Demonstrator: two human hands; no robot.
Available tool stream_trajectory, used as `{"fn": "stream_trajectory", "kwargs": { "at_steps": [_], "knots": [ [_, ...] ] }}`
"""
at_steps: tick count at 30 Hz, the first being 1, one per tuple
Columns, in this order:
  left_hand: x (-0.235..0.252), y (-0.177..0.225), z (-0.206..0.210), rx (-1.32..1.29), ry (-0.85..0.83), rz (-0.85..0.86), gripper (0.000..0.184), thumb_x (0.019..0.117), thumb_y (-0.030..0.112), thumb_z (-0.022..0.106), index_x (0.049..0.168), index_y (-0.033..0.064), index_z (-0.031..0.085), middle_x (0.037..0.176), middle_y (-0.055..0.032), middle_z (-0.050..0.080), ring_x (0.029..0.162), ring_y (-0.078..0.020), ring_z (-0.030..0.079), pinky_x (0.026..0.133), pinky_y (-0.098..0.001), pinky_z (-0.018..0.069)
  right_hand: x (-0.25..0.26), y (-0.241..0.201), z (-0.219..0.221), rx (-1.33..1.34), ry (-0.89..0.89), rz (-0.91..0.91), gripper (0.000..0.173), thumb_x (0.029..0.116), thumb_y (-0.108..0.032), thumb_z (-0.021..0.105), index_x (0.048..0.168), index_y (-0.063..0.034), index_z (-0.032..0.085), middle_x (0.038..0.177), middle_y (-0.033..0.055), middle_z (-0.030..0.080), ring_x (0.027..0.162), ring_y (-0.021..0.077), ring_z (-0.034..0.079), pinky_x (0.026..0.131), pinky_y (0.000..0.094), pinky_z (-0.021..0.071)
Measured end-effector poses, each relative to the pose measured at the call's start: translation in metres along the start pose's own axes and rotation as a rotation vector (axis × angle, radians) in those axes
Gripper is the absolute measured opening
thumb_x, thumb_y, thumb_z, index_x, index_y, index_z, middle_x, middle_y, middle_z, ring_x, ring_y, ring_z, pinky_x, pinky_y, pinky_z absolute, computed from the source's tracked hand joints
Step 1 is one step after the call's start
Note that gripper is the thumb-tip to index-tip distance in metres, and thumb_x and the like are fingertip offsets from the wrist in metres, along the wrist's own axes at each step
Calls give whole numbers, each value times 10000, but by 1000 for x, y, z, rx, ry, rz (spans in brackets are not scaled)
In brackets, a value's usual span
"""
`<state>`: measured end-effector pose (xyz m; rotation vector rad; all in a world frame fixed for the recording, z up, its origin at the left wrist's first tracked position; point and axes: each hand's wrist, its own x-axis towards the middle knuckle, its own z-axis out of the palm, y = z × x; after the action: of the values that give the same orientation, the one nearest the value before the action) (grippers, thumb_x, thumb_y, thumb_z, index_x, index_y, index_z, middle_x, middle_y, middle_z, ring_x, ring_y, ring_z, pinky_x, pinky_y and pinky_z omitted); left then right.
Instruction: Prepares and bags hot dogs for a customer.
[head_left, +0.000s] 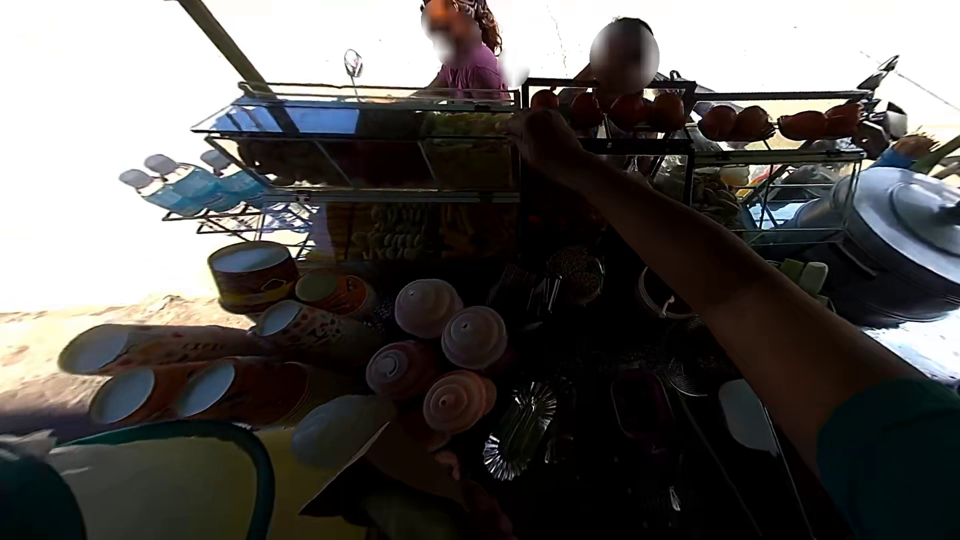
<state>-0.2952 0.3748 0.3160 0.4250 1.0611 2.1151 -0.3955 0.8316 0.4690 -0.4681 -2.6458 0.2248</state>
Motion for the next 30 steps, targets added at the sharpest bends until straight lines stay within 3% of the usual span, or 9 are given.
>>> {"fn": "stream_trajectory", "kwargs": {
  "at_steps": [4,6,10,12,15,18,21,25,30],
  "knots": [
    [-7,4,13,-127,138,-174,686,1055,588,158,1018,41,571,799,-101,686,655,-211,718,618,-327,633,-114,-16,-38,524,-139,375,236,1027,-99,596,1231,4,655,1093,110,698,873,110,702,802,255,589],
    [-11,-15,-5,-185,-29,-120,658,1015,652,352,1175,66,607,919,-99,712,767,-204,727,697,-329,631,-200,-23,-36,536,-411,440,236,1012,-64,590,1222,23,652,1060,157,704,802,191,715,747,364,617],
    [-20,-15,25,-140,27,-168,672,914,738,412,1133,146,640,836,-23,702,696,-146,707,635,-290,618,-335,-28,38,393,-859,521,296,1025,-53,561,1291,63,618,1155,273,672,1030,409,674,942,576,518],
    [-27,-15,30,-72,41,-175,685,977,708,276,1118,117,591,839,-22,691,706,-146,709,649,-285,628,-378,-41,57,350,-756,594,418,1007,-127,640,1394,17,575,1257,292,640,1170,464,620,1007,628,477],
    [-33,-17,29,-20,74,-194,711,1006,673,173,1128,93,565,852,-20,702,710,-141,718,635,-283,635,-420,-87,71,309,-490,579,389,975,-221,705,1242,54,637,1283,299,587,1210,481,571,994,626,493],
    [-35,-21,30,-14,113,-196,711,1033,625,95,1127,69,528,836,-33,706,684,-148,723,600,-299,640,-455,-137,93,314,-786,659,551,1034,-312,591,1468,3,464,1388,333,525,1196,511,588,969,638,492],
    [-34,-24,38,50,140,-199,669,1059,568,72,1146,49,486,818,-42,701,650,-150,712,576,-296,633,-485,-152,121,333,-838,762,674,1033,-208,570,1624,-111,262,1498,314,425,1204,505,586,963,616,508],
    [-28,-31,41,130,110,-194,691,1056,588,110,1147,37,516,792,-47,687,636,-148,703,571,-307,631,-489,-156,85,523,-621,890,615,1036,-98,441,1616,-60,240,1453,278,509,1182,415,632,1000,561,500],
    [-14,-46,47,227,77,-143,726,1047,627,142,1191,24,519,811,-66,678,652,-175,697,578,-347,625,-516,-184,1,619,-167,452,513,1082,-162,391,1565,9,362,1174,229,605,654,168,621,598,327,565]
  ]
}}
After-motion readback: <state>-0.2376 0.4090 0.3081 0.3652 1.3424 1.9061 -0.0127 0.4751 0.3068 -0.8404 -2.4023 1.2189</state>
